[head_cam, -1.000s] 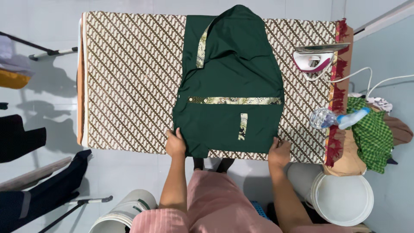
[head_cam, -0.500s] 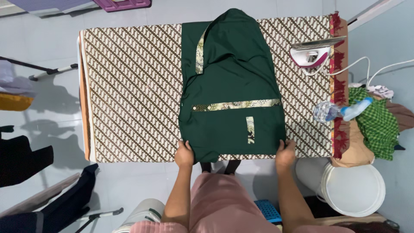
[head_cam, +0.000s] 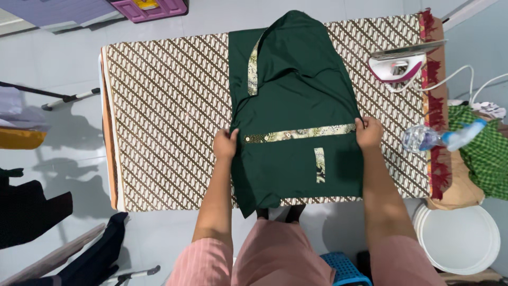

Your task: The person removes a green shirt from a hanger and places it on an ironing board. They then use an iron to press the shirt, repeatedly adjusting and flipping it to smooth out wrinkles.

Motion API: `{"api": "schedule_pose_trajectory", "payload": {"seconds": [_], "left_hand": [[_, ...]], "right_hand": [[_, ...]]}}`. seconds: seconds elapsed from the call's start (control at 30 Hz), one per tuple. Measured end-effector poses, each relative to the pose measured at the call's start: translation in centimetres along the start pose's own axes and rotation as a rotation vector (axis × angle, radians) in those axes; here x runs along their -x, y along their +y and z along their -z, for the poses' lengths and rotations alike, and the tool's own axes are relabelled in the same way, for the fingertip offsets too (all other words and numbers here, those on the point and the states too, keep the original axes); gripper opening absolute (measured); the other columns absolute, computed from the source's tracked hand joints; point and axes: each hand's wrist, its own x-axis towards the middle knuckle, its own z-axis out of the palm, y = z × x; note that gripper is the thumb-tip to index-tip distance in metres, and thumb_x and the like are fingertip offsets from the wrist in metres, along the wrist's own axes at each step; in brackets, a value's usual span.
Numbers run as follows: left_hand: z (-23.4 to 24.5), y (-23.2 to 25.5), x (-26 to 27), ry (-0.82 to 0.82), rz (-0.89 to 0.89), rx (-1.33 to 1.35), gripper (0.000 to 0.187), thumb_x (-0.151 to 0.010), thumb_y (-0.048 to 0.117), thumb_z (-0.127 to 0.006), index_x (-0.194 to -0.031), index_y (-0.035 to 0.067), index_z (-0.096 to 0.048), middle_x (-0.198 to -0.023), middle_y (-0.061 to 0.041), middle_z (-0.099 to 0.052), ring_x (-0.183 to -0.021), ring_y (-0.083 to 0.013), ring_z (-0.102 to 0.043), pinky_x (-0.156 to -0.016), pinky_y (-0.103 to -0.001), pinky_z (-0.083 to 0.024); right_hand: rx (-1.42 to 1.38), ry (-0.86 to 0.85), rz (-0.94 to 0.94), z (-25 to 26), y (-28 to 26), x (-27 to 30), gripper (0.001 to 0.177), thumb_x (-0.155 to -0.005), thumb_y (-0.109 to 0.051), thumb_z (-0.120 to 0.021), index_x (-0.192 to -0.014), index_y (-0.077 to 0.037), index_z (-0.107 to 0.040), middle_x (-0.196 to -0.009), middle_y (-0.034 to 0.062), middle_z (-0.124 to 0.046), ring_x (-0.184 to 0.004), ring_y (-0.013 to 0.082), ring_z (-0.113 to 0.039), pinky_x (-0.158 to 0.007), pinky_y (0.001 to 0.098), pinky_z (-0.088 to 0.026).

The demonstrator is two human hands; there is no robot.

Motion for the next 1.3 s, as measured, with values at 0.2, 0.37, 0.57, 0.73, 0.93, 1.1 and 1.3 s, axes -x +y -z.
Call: {"api": "schedule_pose_trajectory", "payload": {"seconds": [0.2,0.37,0.57,0.73,0.93,1.1,1.3], "left_hand": [[-0.2,1.8,-3.7,-0.163,0.115,-0.06,0.034,-0.091,0.04,-0.072,-0.105,0.009,-0.071,-0.103,-0.018,-0.074,-0.098,-0.0385,-0.068,-0.085,-0.047,-0.054],[1.1,2.9,-1.4,0.229,-0.177,-0.111,0.014,-0.09,0.014,-0.064,-0.101,0.008,-0.072,-0.101,-0.018,-0.069,-0.096,-0.041,-0.063,-0.083,-0.05,-0.05],[-1.9,4.6,11.5,-0.335,-0.958,-0.202,0.034,-0.086,0.009,-0.059,-0.119,0.011,-0.066,-0.128,-0.014,-0.063,-0.129,-0.0331,-0.055,-0.113,-0.051,-0.041],[-1.7,2.7,13.1,-0.542,-0.858,-0.486,0.058,-0.095,0.046,-0.055,-0.151,0.033,-0.045,-0.166,-0.004,-0.028,-0.154,-0.0274,-0.018,-0.111,-0.08,-0.007],[1.4,-0.8,7.3,-0.387,-0.597,-0.711,0.06,-0.1,0.055,-0.046,-0.157,0.044,-0.031,-0.17,0.008,-0.017,-0.157,-0.0273,-0.011,-0.113,-0.08,-0.004],[1.4,-2.3,8.3,-0.015,-0.413,-0.631,0.067,-0.097,0.034,-0.06,-0.159,0.036,-0.035,-0.165,-0.008,-0.034,-0.151,-0.0325,-0.03,-0.119,-0.061,-0.022],[1.4,-4.5,18.1,0.346,0.187,0.346,0.057,-0.093,0.023,-0.076,-0.137,-0.001,-0.049,-0.111,-0.016,-0.063,-0.096,-0.0233,-0.063,-0.09,-0.036,-0.052]], "right_hand": [[0.254,0.05,-0.064,-0.8,0.4,-2.1,0.017,-0.097,-0.018,-0.073,-0.106,-0.003,-0.071,-0.106,0.0188,-0.067,-0.099,0.0394,-0.062,-0.088,0.0505,-0.049],[0.418,0.243,-0.075,-1.7,-2.8,-1.1,0.028,-0.095,-0.019,-0.068,-0.111,0.004,-0.067,-0.112,0.0248,-0.061,-0.103,0.0439,-0.057,-0.081,0.0535,-0.044],[-0.173,0.129,0.399,-2.4,-12.5,9.1,0.039,-0.09,-0.008,-0.058,-0.125,0.007,-0.057,-0.124,0.0251,-0.061,-0.116,0.0467,-0.056,-0.101,0.0561,-0.042],[0.185,-0.429,0.468,-3.3,-10.9,15.3,0.057,-0.099,-0.038,-0.053,-0.151,-0.015,-0.046,-0.161,0.0125,-0.039,-0.151,0.0347,-0.032,-0.121,0.0607,-0.019],[0.347,-0.213,0.258,0.2,-0.4,11.4,0.064,-0.098,-0.038,-0.057,-0.153,-0.008,-0.044,-0.162,0.0192,-0.037,-0.151,0.0401,-0.031,-0.119,0.0649,-0.021],[-0.405,0.463,-0.14,5.9,4.1,8.7,0.051,-0.105,-0.004,-0.072,-0.143,0.004,-0.039,-0.144,0.0238,-0.052,-0.14,0.0373,-0.055,-0.124,0.0444,-0.043],[-0.389,0.474,0.091,14.2,7.1,0.8,0.097,-0.086,0.0,-0.093,-0.153,0.008,-0.022,-0.144,0.0238,-0.041,-0.132,0.0333,-0.049,-0.112,0.0443,-0.042]]}}
